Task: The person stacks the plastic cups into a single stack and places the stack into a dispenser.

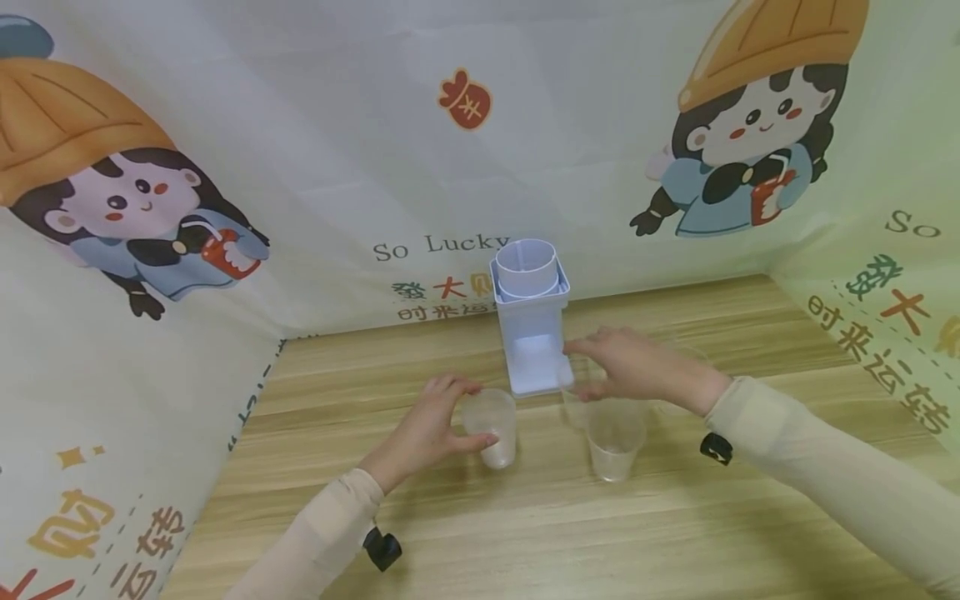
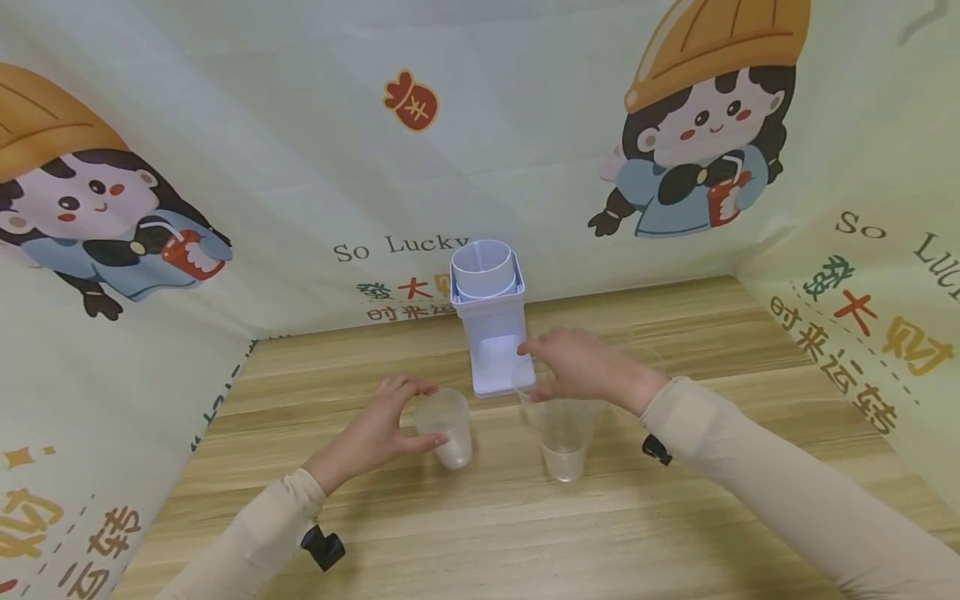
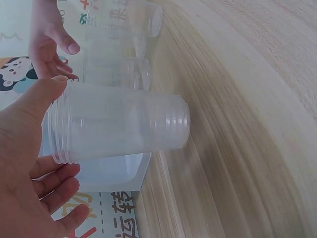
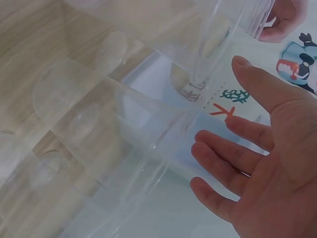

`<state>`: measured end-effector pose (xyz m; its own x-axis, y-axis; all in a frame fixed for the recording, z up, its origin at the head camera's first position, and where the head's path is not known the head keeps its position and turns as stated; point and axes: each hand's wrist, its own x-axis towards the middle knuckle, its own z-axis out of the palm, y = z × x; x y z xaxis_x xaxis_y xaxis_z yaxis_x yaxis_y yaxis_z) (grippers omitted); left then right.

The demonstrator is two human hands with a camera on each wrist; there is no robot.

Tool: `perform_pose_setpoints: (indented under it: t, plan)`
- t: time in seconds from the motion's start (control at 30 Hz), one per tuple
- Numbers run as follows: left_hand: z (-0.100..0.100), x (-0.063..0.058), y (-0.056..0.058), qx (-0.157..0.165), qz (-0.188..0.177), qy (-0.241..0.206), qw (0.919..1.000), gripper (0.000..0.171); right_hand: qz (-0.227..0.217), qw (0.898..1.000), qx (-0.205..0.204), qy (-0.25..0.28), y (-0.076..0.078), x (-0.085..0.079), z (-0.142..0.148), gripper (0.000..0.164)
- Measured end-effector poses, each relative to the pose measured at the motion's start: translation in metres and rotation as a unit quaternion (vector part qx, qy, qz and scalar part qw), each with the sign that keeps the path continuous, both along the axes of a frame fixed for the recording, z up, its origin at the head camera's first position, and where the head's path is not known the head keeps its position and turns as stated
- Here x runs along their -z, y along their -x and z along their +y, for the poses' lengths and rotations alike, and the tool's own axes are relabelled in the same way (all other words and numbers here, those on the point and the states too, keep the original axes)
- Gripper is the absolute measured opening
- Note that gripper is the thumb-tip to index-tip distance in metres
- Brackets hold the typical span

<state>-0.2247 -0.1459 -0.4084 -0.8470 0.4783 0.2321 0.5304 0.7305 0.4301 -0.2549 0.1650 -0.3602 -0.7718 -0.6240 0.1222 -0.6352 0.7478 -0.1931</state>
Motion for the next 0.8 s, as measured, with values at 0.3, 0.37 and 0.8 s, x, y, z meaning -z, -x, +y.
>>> perform_pose_setpoints:
  t: [0.3, 0.37, 0.8]
  plan:
    - [0.0011, 0.0011, -0.0012, -0.01, -0.022, 0.003, 0.9997, 0.071, 0.01, 1.0, 0.0, -0.015, 0.0021, 0.0077, 0.0018, 0.065]
    - [0.0012, 0.0011, -0.0014, -0.011, -0.025, 0.001, 0.9996, 0.071, 0.009, 1.0, 0.0, -0.017, 0.0026, 0.0084, 0.002, 0.065]
    - [0.0006, -0.0002, -0.0005, -0.008, -0.022, 0.0, 0.9997, 0.071, 0.011, 1.0, -0.005, -0.016, 0.0037, 0.0089, 0.0013, 0.067]
